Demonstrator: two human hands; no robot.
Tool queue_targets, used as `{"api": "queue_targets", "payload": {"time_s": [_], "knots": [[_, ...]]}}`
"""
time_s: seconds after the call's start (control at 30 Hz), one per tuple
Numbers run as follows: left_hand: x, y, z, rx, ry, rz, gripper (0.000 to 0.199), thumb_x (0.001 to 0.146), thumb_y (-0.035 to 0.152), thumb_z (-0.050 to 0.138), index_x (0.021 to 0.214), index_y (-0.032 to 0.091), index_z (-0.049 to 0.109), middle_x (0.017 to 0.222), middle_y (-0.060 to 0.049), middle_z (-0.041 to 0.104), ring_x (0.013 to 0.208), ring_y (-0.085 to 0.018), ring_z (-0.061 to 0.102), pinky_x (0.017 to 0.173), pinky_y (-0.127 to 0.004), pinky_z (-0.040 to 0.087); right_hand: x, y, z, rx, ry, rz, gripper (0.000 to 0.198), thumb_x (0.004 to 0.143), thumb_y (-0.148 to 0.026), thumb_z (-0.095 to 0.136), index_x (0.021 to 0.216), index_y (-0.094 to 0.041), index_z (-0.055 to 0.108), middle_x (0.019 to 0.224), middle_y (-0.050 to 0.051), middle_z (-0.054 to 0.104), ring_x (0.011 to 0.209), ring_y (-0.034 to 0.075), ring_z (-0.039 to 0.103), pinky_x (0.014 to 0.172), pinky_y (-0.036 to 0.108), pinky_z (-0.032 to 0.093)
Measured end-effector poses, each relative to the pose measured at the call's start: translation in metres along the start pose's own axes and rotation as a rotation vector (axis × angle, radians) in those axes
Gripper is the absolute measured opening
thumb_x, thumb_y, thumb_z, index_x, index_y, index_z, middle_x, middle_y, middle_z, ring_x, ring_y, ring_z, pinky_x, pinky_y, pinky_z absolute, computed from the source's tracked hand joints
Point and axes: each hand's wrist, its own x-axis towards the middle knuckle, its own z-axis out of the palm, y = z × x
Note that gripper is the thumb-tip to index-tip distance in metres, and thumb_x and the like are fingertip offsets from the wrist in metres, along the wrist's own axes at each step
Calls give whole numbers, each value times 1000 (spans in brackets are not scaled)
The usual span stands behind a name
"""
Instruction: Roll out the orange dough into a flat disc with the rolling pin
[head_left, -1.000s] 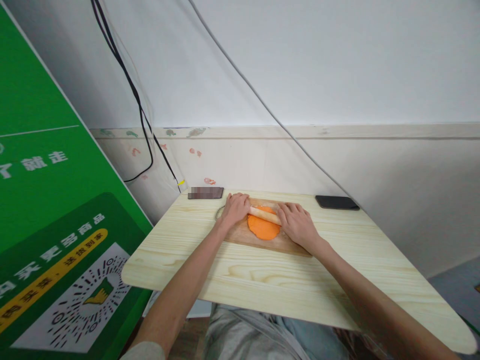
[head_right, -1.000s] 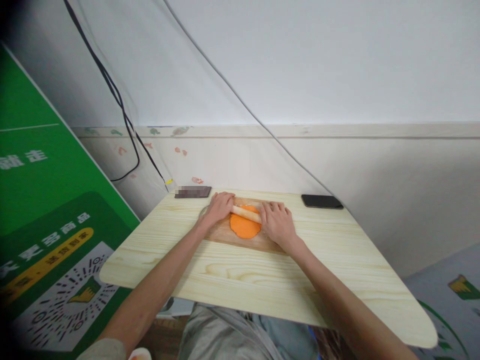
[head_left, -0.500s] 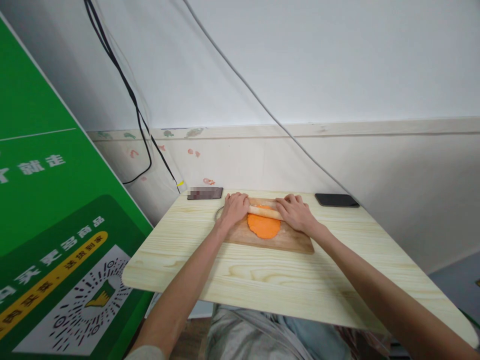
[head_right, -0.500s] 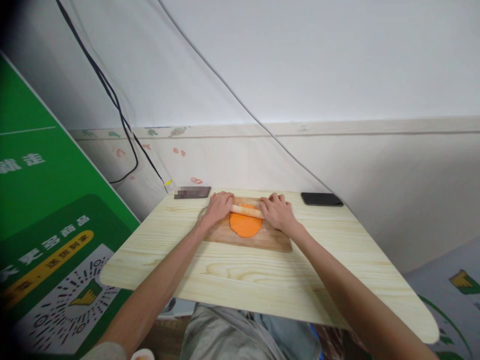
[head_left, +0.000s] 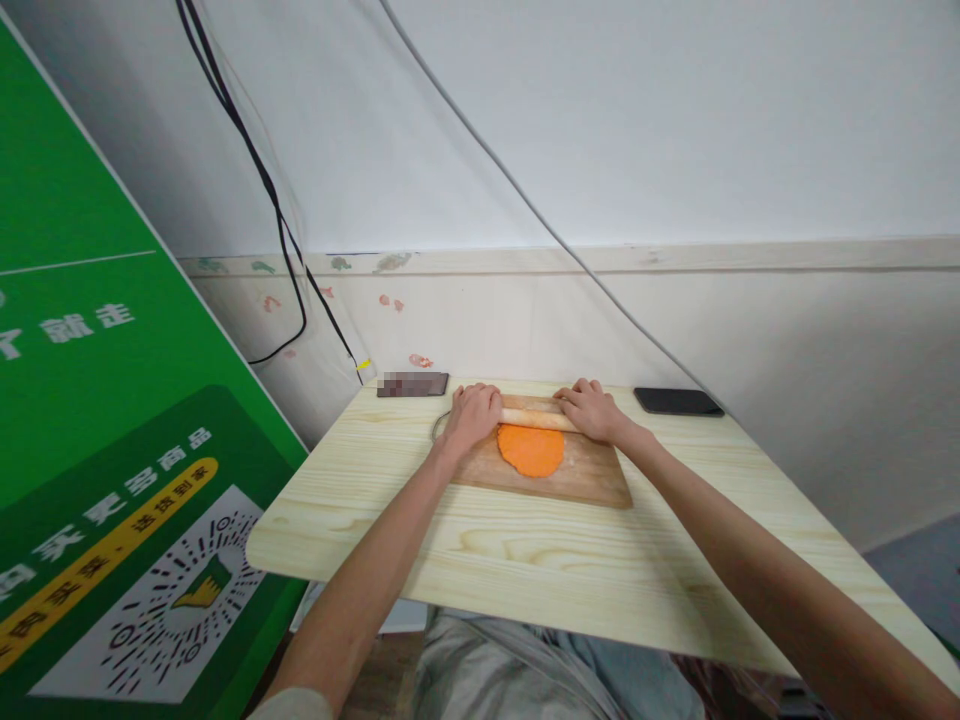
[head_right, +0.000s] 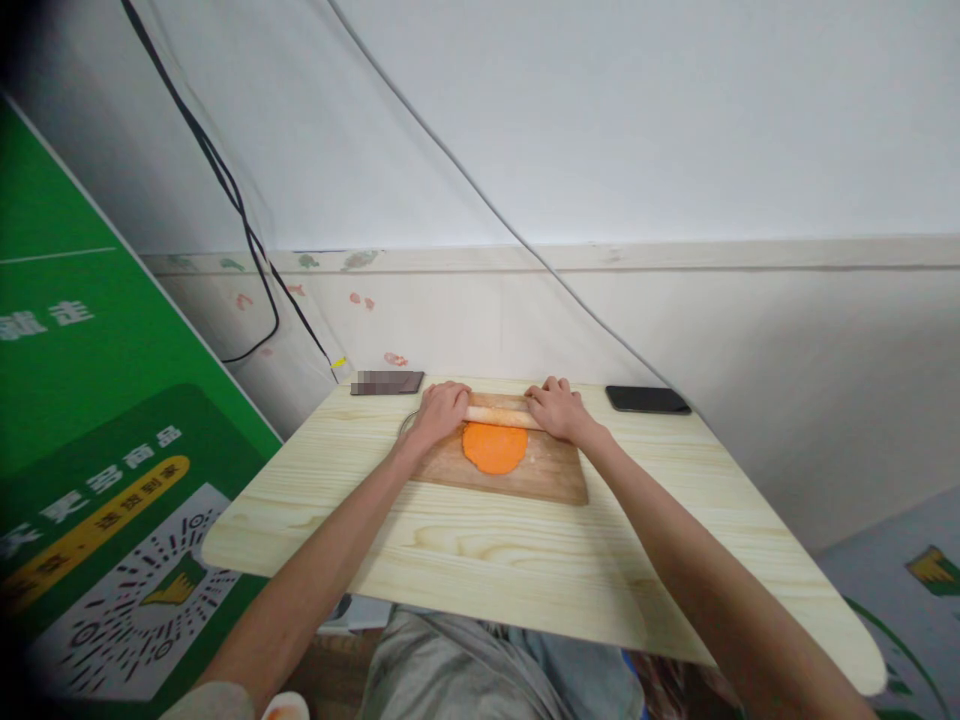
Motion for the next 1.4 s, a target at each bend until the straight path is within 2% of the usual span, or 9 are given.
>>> {"api": "queue_targets", "payload": {"time_s": [0.27, 0.57, 0.83, 1.03, 1.17, 1.23, 1.33, 1.4], "knots": [[1, -2, 3, -57, 14, -21, 41, 106, 19, 40, 119, 20, 79, 131, -10, 79, 123, -25, 70, 117, -41, 43, -30, -16, 1, 17, 78, 24, 55, 112, -35, 28, 159, -25, 54, 149, 18, 61, 136, 34, 53, 107, 50, 48], [-1, -2, 1, -89, 18, -28, 42, 106, 17, 38, 120, 20, 78, 131, -9, 79, 125, -24, 69, 119, -39, 43, -62, -36, 5, -111, 163, -28, 52, 115, -34, 23, 148, -22, 62, 149, 16, 64, 134, 32, 55, 106, 44, 48], [0, -2, 0, -123, 14, -37, 43, 105, 17, 38, 123, 20, 77, 131, -9, 79, 126, -24, 69, 119, -40, 43, -77, -48, 10, -103, 216, -24, 59, 115, -33, 20, 157, -14, 57, 158, 16, 62, 144, 33, 52, 116, 47, 44], [-1, -2, 1, -184, 55, -46, 43, 103, 13, 41, 131, 19, 73, 137, -9, 77, 130, -23, 68, 120, -38, 44, -80, -49, 18, -99, 278, -56, 62, 114, -33, 21, 153, -6, 61, 156, 19, 64, 147, 34, 54, 122, 50, 42], [-13, 0, -5, -91, 54, -4, 43, 105, 13, 39, 135, 16, 68, 134, -13, 76, 128, -24, 67, 119, -39, 46, -81, -49, 20, -105, 300, -78, 61, 114, -34, 24, 154, -6, 61, 156, 20, 64, 149, 33, 54, 123, 50, 42], [-22, 2, -12, -9, 31, 28, 39, 107, 17, 38, 131, 16, 68, 133, -15, 75, 130, -26, 65, 117, -42, 46, -85, -51, 19, -94, 318, -94, 60, 114, -34, 27, 155, -6, 60, 157, 21, 63, 150, 34, 54, 123, 51, 42], [-39, 4, -23, 63, -21, 38, 36, 112, 27, 36, 119, 21, 71, 133, -12, 75, 133, -28, 61, 116, -48, 48, -92, -56, 17, -85, 346, -138, 60, 114, -36, 29, 156, -5, 59, 158, 22, 61, 153, 35, 51, 126, 54, 39], [-50, 6, -28, 84, -28, 46, 38, 113, 32, 35, 120, 22, 71, 139, -10, 73, 140, -29, 56, 120, -53, 45, -98, -57, 16, -72, 351, -187, 61, 114, -36, 29, 157, -5, 58, 159, 21, 60, 156, 35, 48, 128, 56, 36]]}}
